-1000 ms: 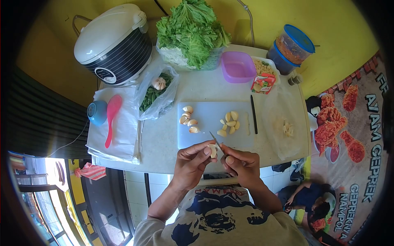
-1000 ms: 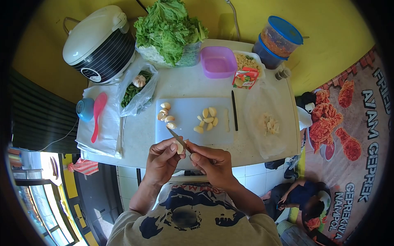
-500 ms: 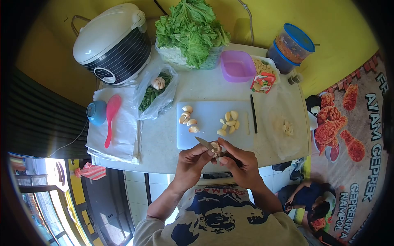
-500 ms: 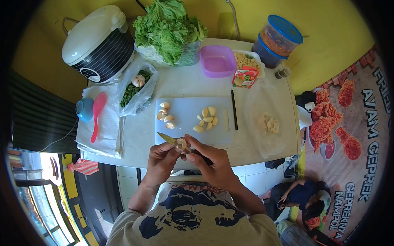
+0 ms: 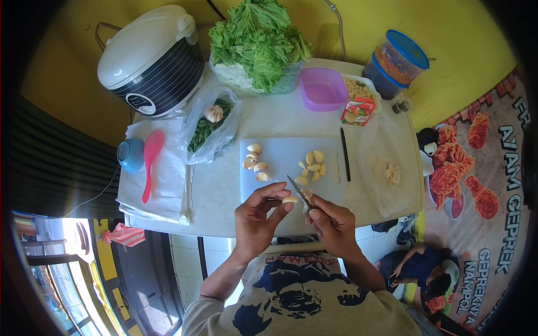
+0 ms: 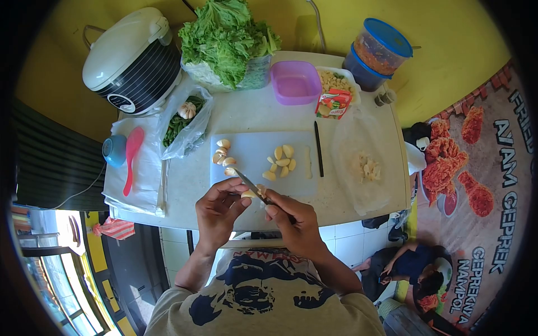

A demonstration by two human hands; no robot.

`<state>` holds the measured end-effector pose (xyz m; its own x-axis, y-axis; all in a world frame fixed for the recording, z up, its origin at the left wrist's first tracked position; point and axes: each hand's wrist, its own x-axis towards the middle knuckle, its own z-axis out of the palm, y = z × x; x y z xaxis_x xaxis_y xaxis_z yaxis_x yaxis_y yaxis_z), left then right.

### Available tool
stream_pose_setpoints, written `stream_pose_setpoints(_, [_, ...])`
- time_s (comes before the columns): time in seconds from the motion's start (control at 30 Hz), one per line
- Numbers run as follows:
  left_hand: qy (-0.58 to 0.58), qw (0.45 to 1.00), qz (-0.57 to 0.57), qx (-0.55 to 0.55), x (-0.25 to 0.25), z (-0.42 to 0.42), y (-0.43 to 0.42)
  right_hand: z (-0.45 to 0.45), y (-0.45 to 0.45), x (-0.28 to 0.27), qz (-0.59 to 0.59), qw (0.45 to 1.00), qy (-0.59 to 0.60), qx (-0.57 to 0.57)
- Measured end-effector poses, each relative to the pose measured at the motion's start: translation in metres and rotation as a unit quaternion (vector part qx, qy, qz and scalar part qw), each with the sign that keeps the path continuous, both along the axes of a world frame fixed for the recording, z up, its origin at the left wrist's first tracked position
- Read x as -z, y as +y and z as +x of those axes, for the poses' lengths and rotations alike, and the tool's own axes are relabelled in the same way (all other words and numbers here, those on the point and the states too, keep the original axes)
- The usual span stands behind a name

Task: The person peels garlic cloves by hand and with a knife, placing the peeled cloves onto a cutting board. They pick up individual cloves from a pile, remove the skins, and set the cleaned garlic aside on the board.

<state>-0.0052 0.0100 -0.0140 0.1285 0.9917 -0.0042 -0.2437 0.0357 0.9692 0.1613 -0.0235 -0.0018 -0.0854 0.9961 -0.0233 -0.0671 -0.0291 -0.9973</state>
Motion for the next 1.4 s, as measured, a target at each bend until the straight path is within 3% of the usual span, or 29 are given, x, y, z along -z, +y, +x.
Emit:
stream_pose_setpoints(0.07, [0.032,0.999,0.018,-0.008,0.005,-0.001,0.003,0.009,0.001,-0.003,0.070,0.990,-0.095,0.074])
stream_pose_setpoints(0.1, [0.102,0.993,0.049,-0.020,0.009,-0.002,0.006,0.021,0.002,-0.005,0.093,0.979,-0.138,0.116])
stream_pose_setpoints(0.13, [0.172,0.981,0.081,-0.031,0.011,-0.003,0.009,0.036,0.005,-0.012,0.132,0.956,-0.214,0.153])
stream_pose_setpoints(0.17, [0.171,0.982,0.081,-0.029,0.012,-0.003,0.012,0.053,0.008,-0.016,0.140,0.936,-0.257,0.197])
stream_pose_setpoints(0.23, [0.290,0.948,0.131,-0.029,0.014,-0.005,0.015,0.090,0.011,-0.028,0.090,0.900,-0.330,0.269])
stream_pose_setpoints(0.3, [0.313,0.939,0.142,-0.023,0.018,-0.004,0.016,0.118,0.009,-0.040,0.028,0.817,-0.498,0.290])
stream_pose_setpoints(0.33, [0.337,0.929,0.154,-0.021,0.020,-0.003,0.017,0.133,0.007,-0.036,0.027,0.816,-0.498,0.292])
stream_pose_setpoints(0.4, [0.343,0.924,0.166,-0.019,0.025,-0.001,0.019,0.154,0.006,-0.026,-0.016,0.740,-0.612,0.280])
stream_pose_setpoints(0.57, [0.377,0.901,0.214,-0.030,0.031,0.005,0.028,0.161,0.002,-0.020,-0.084,0.755,-0.610,0.226])
stream_pose_setpoints(0.63, [0.393,0.892,0.220,-0.037,0.029,0.007,0.032,0.147,0.005,-0.031,-0.171,0.751,-0.590,0.243])
stream_pose_setpoints(0.83, [0.416,0.878,0.233,-0.040,0.031,0.026,0.048,0.159,0.000,-0.008,0.012,0.786,-0.556,0.271])
stream_pose_setpoints(1.17, [0.384,0.878,0.282,-0.053,0.023,0.018,0.046,0.145,-0.004,-0.018,-0.014,0.800,-0.528,0.284])
stream_pose_setpoints(1.23, [0.456,0.842,0.264,-0.118,0.017,0.002,0.041,0.144,-0.004,-0.018,-0.021,0.805,-0.513,0.296])
stream_pose_setpoints(1.4, [0.523,0.807,0.253,-0.108,0.018,-0.020,0.037,0.137,-0.002,-0.018,-0.017,0.822,-0.487,0.296])
